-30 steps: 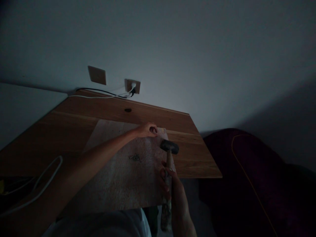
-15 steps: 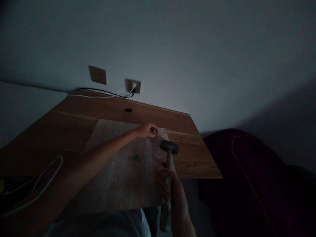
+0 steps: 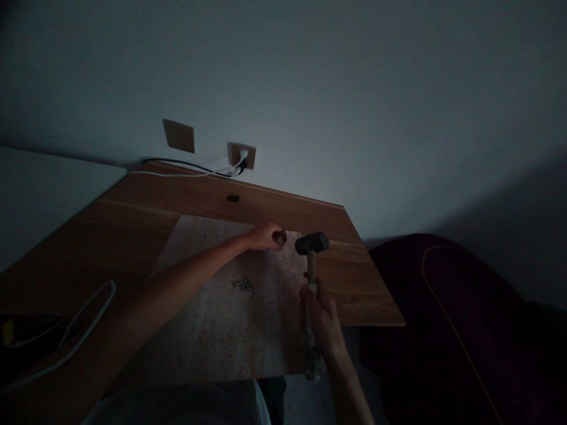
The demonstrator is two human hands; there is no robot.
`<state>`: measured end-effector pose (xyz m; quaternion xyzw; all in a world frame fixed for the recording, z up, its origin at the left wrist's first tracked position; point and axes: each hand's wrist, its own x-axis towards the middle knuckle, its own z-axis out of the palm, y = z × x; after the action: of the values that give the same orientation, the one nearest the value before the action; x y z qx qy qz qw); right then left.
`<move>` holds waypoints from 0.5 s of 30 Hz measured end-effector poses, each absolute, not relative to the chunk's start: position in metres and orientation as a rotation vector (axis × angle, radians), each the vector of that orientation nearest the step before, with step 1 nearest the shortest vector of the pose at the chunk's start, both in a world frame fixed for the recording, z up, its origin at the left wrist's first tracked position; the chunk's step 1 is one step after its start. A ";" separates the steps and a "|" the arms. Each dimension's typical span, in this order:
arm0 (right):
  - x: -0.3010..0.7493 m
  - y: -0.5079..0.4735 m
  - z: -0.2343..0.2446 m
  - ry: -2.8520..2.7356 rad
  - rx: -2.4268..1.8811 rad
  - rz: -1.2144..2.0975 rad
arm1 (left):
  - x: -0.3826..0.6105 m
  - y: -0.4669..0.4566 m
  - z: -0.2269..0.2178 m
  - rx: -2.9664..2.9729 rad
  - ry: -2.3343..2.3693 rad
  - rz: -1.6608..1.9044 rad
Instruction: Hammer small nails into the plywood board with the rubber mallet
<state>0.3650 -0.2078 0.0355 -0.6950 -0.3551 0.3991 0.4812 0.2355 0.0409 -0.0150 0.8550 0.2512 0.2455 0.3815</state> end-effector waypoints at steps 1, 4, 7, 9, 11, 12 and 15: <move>0.366 -0.205 0.037 -0.917 -1.738 0.926 | 0.235 0.041 -0.016 2.199 0.660 0.642; 0.367 -0.200 0.040 -1.043 -1.802 0.821 | 0.235 0.040 -0.018 2.245 0.702 0.665; 0.365 -0.198 0.040 -1.113 -1.801 0.788 | 0.234 0.039 -0.018 2.282 0.688 0.622; 0.365 -0.198 0.040 -1.127 -1.817 0.787 | 0.233 0.038 -0.016 2.299 0.685 0.589; 0.365 -0.197 0.040 -1.132 -1.835 0.798 | 0.232 0.038 -0.015 2.308 0.685 0.561; 0.365 -0.197 0.040 -1.139 -1.838 0.805 | 0.232 0.038 -0.014 2.311 0.682 0.549; 0.365 -0.194 0.042 -1.163 -1.835 0.812 | 0.231 0.037 -0.012 2.327 0.673 0.516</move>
<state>0.3648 -0.1942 0.0418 -0.7251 -0.4598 0.3210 0.3997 0.2315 0.0368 -0.0124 0.8880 0.2570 0.1970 0.3265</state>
